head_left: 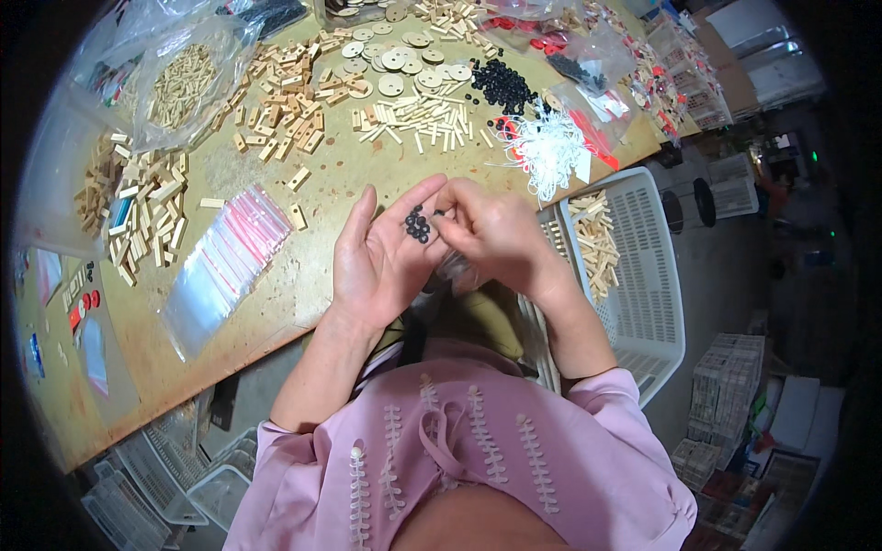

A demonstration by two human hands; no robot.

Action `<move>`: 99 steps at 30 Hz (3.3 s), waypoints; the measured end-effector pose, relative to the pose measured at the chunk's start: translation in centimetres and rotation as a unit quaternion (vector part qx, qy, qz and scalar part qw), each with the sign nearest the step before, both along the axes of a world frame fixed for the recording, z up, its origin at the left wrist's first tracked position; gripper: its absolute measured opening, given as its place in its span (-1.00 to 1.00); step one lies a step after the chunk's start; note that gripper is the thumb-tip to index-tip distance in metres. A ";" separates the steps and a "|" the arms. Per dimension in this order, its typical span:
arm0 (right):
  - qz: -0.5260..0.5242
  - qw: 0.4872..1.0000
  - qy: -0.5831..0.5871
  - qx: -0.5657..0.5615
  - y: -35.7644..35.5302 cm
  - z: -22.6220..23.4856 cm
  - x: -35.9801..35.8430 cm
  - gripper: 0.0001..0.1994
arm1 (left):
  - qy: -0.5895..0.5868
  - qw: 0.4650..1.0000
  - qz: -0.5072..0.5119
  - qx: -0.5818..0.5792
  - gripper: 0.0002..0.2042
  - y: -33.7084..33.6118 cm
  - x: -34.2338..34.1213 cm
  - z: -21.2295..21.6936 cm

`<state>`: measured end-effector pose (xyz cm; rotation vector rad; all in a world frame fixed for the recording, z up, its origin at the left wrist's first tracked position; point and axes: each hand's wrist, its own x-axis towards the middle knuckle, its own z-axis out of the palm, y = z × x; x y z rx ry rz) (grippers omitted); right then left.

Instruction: The person picks small wooden pieces, black beads, and white strings from a table and places them into small plastic bags. They then add a red tag to each bag and seal it. The person repeats this process for multiple bags.

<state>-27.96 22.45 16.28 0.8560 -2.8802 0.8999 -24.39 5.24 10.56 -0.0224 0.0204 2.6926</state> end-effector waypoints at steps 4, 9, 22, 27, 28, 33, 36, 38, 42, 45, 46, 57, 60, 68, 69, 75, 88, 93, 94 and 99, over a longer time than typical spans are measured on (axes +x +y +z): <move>-0.104 0.994 0.005 -0.044 1.0 2.9 -3.1 -0.83 | -0.062 0.997 0.050 -0.015 -0.34 -0.5 -1.0 -0.2; -0.168 0.972 0.163 -0.006 5.7 3.6 -12.2 -0.71 | -0.074 0.996 0.046 0.022 -0.38 -0.4 -0.9 -0.8; -0.032 0.996 0.089 -0.004 5.0 7.2 3.2 -0.75 | -0.067 0.989 0.106 0.078 -0.54 -3.2 -0.8 -1.5; -0.021 0.999 0.039 -0.029 4.8 4.5 6.7 -0.84 | -0.055 0.993 0.094 0.049 -0.54 -2.6 0.0 -0.2; -0.032 0.996 0.020 -0.081 4.4 3.3 7.1 -0.83 | -0.057 0.993 0.092 0.048 -0.54 -2.6 0.3 0.3; -0.009 0.993 0.117 -0.023 1.1 -0.6 8.5 -0.91 | 0.000 0.993 0.119 0.000 -0.56 -1.0 2.2 2.5; -0.005 0.987 0.143 -0.067 -0.8 -0.7 9.3 -0.88 | 0.039 0.966 0.197 -0.161 -0.52 0.9 3.1 4.2; 0.000 0.985 0.136 -0.104 -1.2 -0.8 9.5 -0.87 | 0.082 0.927 0.254 -0.263 -0.50 1.8 3.3 4.0; 0.018 0.982 0.081 -0.169 -1.0 -0.5 9.5 -0.76 | 0.123 0.883 0.292 -0.348 -0.45 3.0 4.0 3.4; 0.020 0.977 0.103 -0.185 -0.9 -1.4 9.5 -0.71 | 0.141 0.837 0.296 -0.438 -0.40 3.4 4.4 3.7; 0.020 0.978 0.099 -0.184 -0.8 -1.5 9.6 -0.72 | 0.146 0.821 0.299 -0.465 -0.40 3.6 4.4 3.8; 0.000 0.972 0.007 -0.237 0.2 -1.8 9.2 -0.78 | 0.200 0.757 0.374 -0.498 -0.54 3.4 4.2 3.4; -0.002 0.955 -0.003 -0.295 3.0 0.0 7.9 -0.89 | 0.424 0.438 0.325 -0.723 -0.85 1.1 2.8 5.5; 0.004 0.964 -0.030 -0.265 7.2 -0.3 6.7 -0.87 | 0.545 0.377 0.184 -0.727 -0.88 2.4 1.1 5.1; 0.012 0.963 -0.015 -0.268 7.7 -0.5 6.5 -0.86 | 0.578 0.378 0.173 -0.702 -0.88 2.3 0.4 5.2; 0.062 0.959 -0.035 -0.273 10.0 0.2 5.6 -0.85 | 0.519 0.553 -0.004 -0.651 -0.91 3.4 -1.1 5.7; 0.058 0.976 0.014 -0.208 10.4 0.1 1.5 -0.83 | 0.304 0.779 -0.131 -0.533 -0.96 3.0 -4.0 3.5; -0.216 0.965 0.084 -0.124 15.5 -2.0 -2.8 -0.82 | 0.304 0.662 0.009 -0.685 -0.93 1.8 -4.7 1.9; -0.214 0.968 0.129 -0.033 17.4 -2.7 -3.8 -0.78 | 0.295 0.670 0.018 -0.681 -0.93 1.8 -4.9 1.6; -0.157 0.973 0.148 0.086 20.8 -3.8 -6.5 -0.68 | 0.252 0.692 0.075 -0.672 -0.90 1.5 -5.7 1.0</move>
